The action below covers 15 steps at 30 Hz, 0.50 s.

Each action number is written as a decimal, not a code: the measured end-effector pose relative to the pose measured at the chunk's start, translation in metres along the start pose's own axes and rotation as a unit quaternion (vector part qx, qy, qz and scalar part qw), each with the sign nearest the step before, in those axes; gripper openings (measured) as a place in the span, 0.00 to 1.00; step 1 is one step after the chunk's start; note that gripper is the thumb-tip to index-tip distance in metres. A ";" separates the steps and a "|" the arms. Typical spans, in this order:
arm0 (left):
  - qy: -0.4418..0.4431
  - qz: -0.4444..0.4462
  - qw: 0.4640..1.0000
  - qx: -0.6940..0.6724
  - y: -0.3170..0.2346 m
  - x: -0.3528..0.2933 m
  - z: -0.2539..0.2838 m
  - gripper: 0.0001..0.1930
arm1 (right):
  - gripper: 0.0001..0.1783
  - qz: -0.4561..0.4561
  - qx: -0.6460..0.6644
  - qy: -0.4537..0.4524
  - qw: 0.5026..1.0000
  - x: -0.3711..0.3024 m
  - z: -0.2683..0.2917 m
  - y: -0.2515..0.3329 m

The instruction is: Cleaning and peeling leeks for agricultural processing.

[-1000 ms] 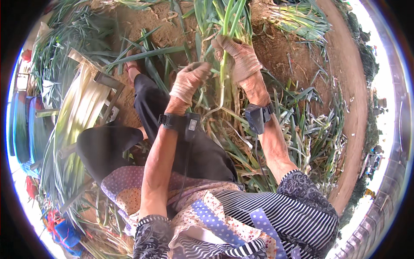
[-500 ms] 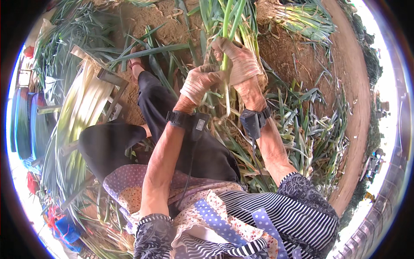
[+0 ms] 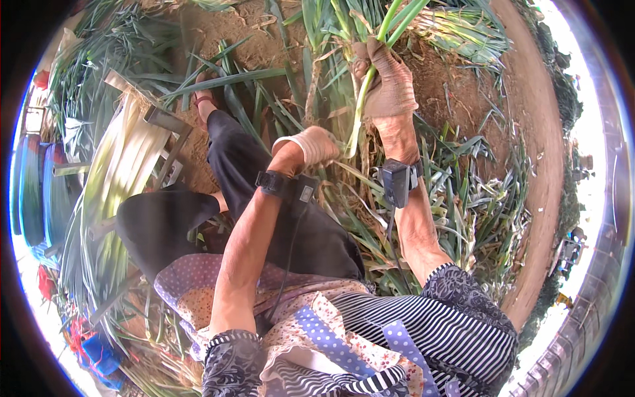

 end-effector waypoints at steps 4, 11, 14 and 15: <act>-0.041 -0.056 0.995 0.071 0.001 0.001 0.006 0.11 | 0.15 0.002 0.015 0.029 0.999 0.002 -0.005 0.006; -0.111 -0.243 0.879 -0.394 -0.021 -0.028 0.029 0.21 | 0.19 -0.073 -0.155 0.062 0.983 -0.009 -0.008 -0.021; -0.080 -0.212 0.862 -0.453 -0.023 -0.022 0.025 0.18 | 0.22 -0.006 -0.293 0.166 0.942 -0.008 -0.011 -0.026; -0.101 -0.214 0.855 -0.461 -0.018 -0.023 0.030 0.17 | 0.23 0.294 -0.559 0.275 0.725 -0.016 -0.031 -0.016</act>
Point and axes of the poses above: each hand's wrist, its own x-axis towards the middle knuckle, its own z-axis out of the back of the hand, y = z × x, the point moved 6 cm from there along x, towards the middle knuckle, and after that the axes turned 2 degrees about -z, right-handed, at the moved point
